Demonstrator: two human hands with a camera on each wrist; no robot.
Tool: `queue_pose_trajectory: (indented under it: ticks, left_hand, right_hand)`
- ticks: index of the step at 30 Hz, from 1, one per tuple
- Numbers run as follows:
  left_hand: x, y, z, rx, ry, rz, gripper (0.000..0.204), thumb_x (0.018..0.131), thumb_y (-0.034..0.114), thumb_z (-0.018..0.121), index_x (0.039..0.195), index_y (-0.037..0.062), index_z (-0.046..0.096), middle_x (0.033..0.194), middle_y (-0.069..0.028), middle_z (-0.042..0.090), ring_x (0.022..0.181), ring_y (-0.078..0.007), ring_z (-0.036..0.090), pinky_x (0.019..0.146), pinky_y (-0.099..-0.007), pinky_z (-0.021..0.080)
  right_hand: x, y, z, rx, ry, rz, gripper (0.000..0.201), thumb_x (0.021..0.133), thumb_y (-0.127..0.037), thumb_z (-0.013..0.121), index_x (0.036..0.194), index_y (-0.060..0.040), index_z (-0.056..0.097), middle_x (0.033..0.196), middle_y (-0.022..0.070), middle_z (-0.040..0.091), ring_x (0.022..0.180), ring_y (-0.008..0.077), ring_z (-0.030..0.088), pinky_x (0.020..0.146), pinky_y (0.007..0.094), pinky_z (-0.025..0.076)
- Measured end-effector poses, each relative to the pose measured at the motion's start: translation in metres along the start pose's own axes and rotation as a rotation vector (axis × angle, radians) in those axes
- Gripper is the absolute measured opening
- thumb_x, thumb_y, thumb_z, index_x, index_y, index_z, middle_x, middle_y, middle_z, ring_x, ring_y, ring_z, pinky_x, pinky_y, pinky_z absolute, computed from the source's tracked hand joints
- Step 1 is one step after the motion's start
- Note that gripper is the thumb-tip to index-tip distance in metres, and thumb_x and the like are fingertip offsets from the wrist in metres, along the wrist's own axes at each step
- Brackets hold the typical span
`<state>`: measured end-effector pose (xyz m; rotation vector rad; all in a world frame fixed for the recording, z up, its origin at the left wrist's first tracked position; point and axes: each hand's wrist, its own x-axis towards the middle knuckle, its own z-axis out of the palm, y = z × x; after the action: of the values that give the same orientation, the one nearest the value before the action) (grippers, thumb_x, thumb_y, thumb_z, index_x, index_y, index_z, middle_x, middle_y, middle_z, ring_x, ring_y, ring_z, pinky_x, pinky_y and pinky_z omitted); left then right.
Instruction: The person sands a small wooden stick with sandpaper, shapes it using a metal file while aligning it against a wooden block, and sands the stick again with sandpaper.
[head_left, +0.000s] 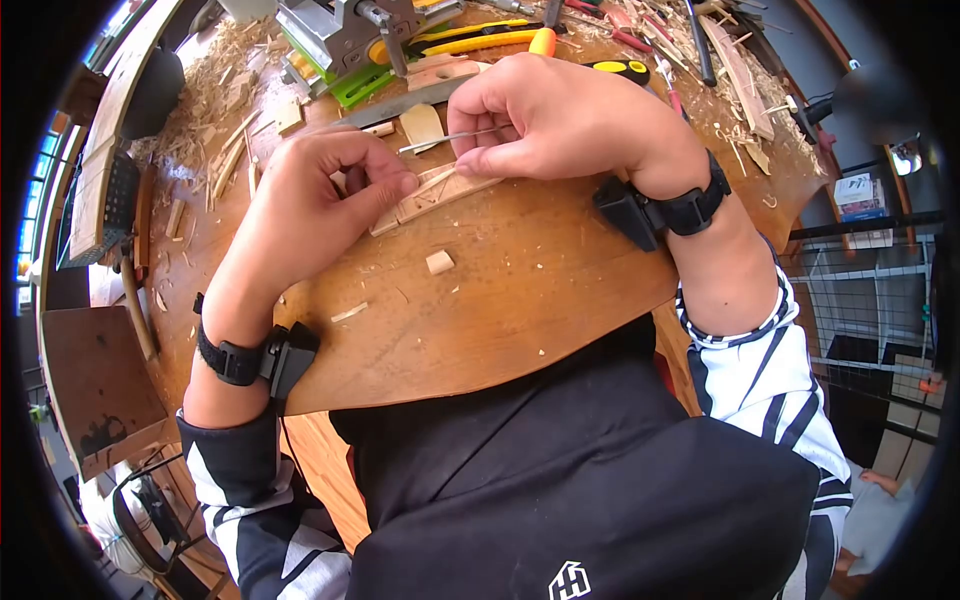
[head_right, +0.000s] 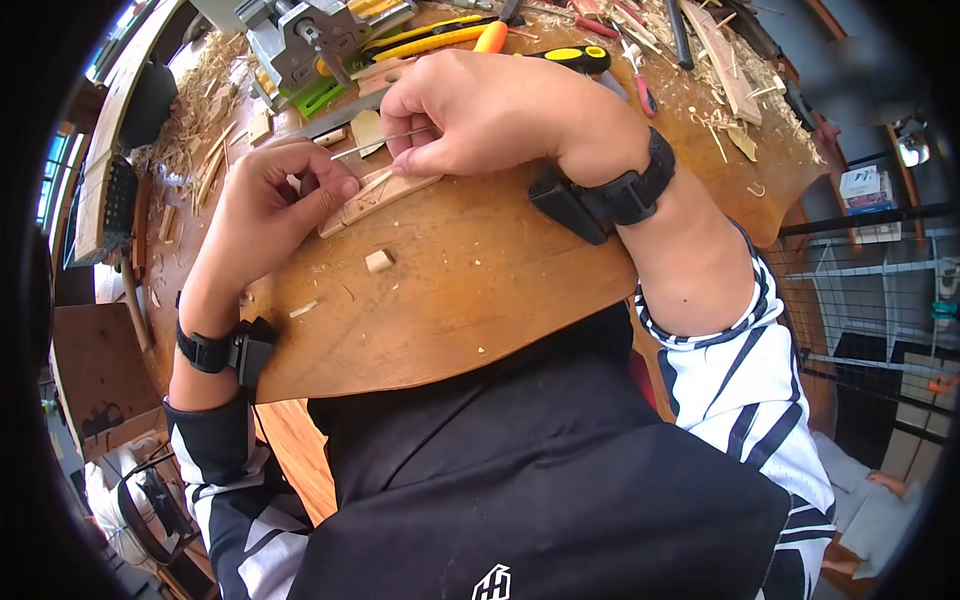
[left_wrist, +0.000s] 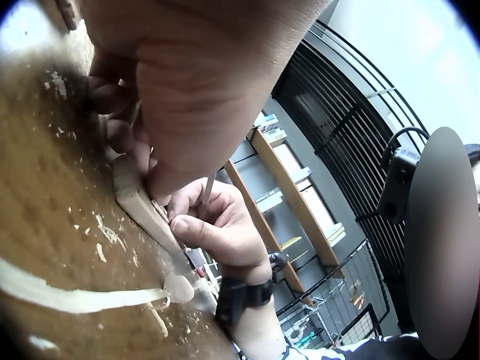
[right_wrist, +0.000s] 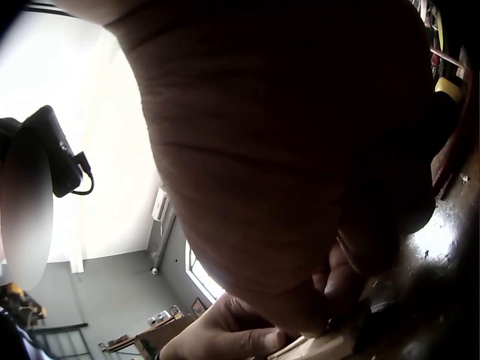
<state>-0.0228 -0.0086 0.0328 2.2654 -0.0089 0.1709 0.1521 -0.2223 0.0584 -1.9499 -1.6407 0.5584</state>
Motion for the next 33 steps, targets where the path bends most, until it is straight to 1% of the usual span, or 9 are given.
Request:
queue_pose_trajectory:
  ticks: [2,3,5,8,14,21,23,33]
  left_hand:
    - [0.0,0.006,-0.001,0.02,0.022,-0.016,0.021,0.094,0.014,0.086,0.086,0.0,0.072,0.074,0.0033,0.057,0.068,-0.0056,0.047,0.059,-0.0272,0.038]
    - [0.001,0.007,0.0,0.02,0.022,-0.016,0.021,0.094,0.014,0.086,0.086,0.0,0.072,0.074,0.0033,0.057,0.068,-0.0056,0.047,0.059,-0.0272,0.038]
    - [0.003,0.007,0.002,0.043,0.012,-0.016,0.024,0.093,0.016,0.087,0.084,-0.0001,0.071,0.072,0.0039,0.053,0.067,-0.006,0.045,0.059,-0.0276,0.037]
    - [0.003,0.003,0.004,0.041,0.03,-0.037,0.025,0.093,0.016,0.088,0.084,0.0,0.071,0.072,0.0041,0.053,0.067,-0.0059,0.045,0.059,-0.0275,0.038]
    - [0.003,0.001,0.003,0.024,0.011,-0.052,0.024,0.093,0.016,0.088,0.085,0.0001,0.071,0.073,0.0046,0.055,0.068,-0.0054,0.046,0.06,-0.0268,0.039]
    - [0.003,0.001,0.003,0.03,0.019,-0.023,0.023,0.091,0.017,0.09,0.085,0.001,0.074,0.073,0.005,0.056,0.067,-0.0052,0.046,0.06,-0.0262,0.039]
    - [0.001,0.003,0.0,0.025,-0.003,-0.062,0.022,0.091,0.017,0.09,0.086,0.001,0.075,0.072,0.005,0.055,0.066,-0.0053,0.046,0.059,-0.0262,0.039]
    - [0.001,0.0,0.001,0.049,0.009,-0.058,0.023,0.093,0.019,0.088,0.088,0.0004,0.074,0.073,0.0033,0.055,0.067,-0.005,0.045,0.058,-0.0267,0.038]
  right_hand:
    - [0.001,-0.001,0.0,0.002,-0.011,0.002,0.016,0.097,-0.017,0.08,0.095,-0.0036,0.072,0.077,0.0027,0.065,0.073,0.0131,0.064,0.066,0.0303,0.052]
    - [0.001,-0.001,0.001,0.002,-0.012,0.002,0.016,0.097,-0.017,0.08,0.095,-0.0036,0.072,0.077,0.0027,0.065,0.073,0.0131,0.064,0.066,0.0303,0.052]
    - [0.001,0.0,0.001,-0.003,-0.008,-0.005,0.016,0.096,-0.017,0.08,0.095,-0.0039,0.072,0.077,0.0026,0.065,0.073,0.0132,0.063,0.067,0.0303,0.052]
    - [0.0,-0.002,0.0,-0.008,-0.011,0.001,0.016,0.096,-0.017,0.08,0.095,-0.004,0.072,0.077,0.0023,0.065,0.073,0.0133,0.063,0.067,0.0304,0.052]
    - [0.001,-0.001,0.001,-0.022,0.006,-0.016,0.016,0.096,-0.017,0.081,0.094,-0.0037,0.072,0.077,0.0033,0.065,0.073,0.0136,0.064,0.066,0.0308,0.053]
    - [0.001,-0.005,0.0,-0.011,-0.017,0.018,0.016,0.095,-0.017,0.081,0.094,-0.0037,0.073,0.076,0.003,0.065,0.072,0.0136,0.064,0.066,0.0305,0.053]
    - [0.002,-0.008,0.001,-0.019,-0.017,0.011,0.016,0.095,-0.017,0.081,0.094,-0.0038,0.073,0.076,0.0026,0.064,0.071,0.0135,0.064,0.066,0.0303,0.052]
    - [0.002,-0.007,0.001,-0.012,-0.027,0.01,0.016,0.094,-0.016,0.081,0.093,-0.0031,0.072,0.076,0.0029,0.065,0.071,0.0127,0.063,0.065,0.0301,0.052]
